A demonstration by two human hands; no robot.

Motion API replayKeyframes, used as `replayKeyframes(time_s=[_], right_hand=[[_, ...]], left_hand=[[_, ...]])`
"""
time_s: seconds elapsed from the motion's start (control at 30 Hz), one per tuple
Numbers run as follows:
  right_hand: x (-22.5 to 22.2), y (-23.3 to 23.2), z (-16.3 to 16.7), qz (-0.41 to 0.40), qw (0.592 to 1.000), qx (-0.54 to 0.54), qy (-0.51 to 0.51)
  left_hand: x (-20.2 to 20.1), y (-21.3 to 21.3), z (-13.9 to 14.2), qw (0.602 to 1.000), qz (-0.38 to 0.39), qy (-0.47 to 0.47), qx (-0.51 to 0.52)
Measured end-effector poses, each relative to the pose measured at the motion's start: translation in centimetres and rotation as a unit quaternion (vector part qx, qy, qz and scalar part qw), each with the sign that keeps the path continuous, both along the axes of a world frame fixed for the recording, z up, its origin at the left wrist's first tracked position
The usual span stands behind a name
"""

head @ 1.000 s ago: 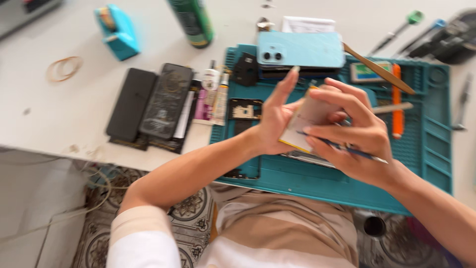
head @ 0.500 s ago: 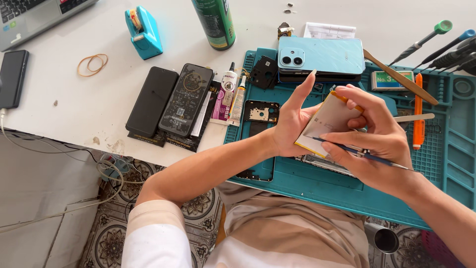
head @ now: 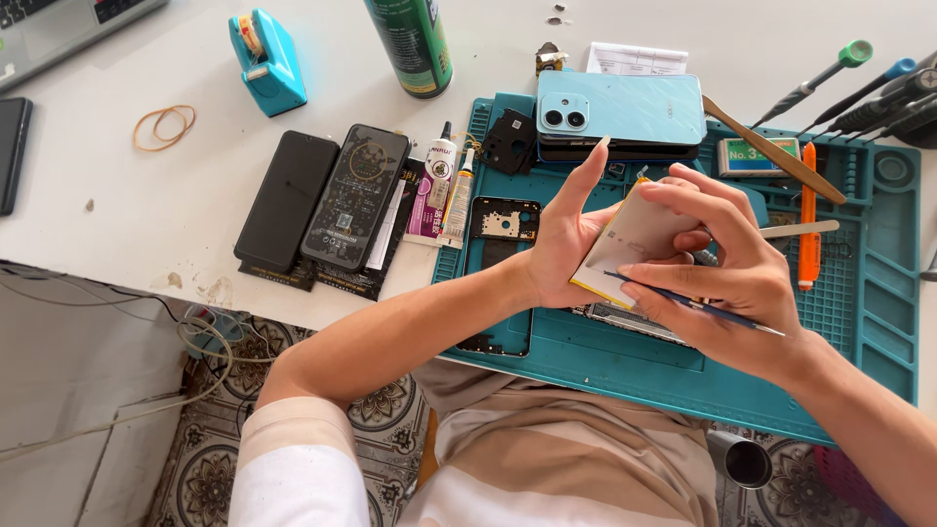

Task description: The person removes a smartphone battery from a disassembled phone and uses a small brush to clean both sides of the battery. The person holds the battery with one hand and scrubs the surface with the brush in the other hand, then flips the battery to clean the opposite side.

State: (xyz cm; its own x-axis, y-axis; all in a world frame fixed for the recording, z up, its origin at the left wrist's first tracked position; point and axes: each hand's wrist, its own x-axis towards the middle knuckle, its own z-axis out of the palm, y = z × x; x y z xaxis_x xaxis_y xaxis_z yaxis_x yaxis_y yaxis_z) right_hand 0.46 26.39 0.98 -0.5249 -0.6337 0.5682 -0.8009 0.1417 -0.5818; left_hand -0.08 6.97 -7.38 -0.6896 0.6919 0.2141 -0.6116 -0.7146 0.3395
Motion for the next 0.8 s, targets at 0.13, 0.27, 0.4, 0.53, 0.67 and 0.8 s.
replayKeyframes(time_s=[0.13, 0.27, 0.4, 0.53, 0.67, 0.8], right_hand=[[-0.2, -0.2, -0.2, -0.034, 0.997, -0.036, -0.058], [-0.2, 0.1, -0.1, 0.0, 1.0, 0.012, 0.005], [-0.3, 0.1, 0.2, -0.011, 1.0, -0.012, -0.006], [-0.6, 0.3, 0.5, 0.021, 1.0, 0.011, 0.017], [-0.7, 0.2, 0.2, -0.001, 1.0, -0.017, 0.004], [-1.0, 0.9, 0.1, 0.021, 0.999, 0.02, 0.024]], left_hand=[[0.2, -0.2, 0.1, 0.999, -0.026, -0.037, 0.03], [0.0, -0.1, 0.1, 0.999, -0.006, -0.036, 0.007], [0.0, -0.1, 0.1, 0.994, -0.046, -0.026, 0.099], [-0.1, 0.0, 0.1, 0.999, 0.01, -0.037, 0.031], [0.2, -0.2, 0.2, 0.999, 0.006, -0.05, 0.019], [0.1, 0.2, 0.6, 1.0, 0.026, -0.016, 0.002]])
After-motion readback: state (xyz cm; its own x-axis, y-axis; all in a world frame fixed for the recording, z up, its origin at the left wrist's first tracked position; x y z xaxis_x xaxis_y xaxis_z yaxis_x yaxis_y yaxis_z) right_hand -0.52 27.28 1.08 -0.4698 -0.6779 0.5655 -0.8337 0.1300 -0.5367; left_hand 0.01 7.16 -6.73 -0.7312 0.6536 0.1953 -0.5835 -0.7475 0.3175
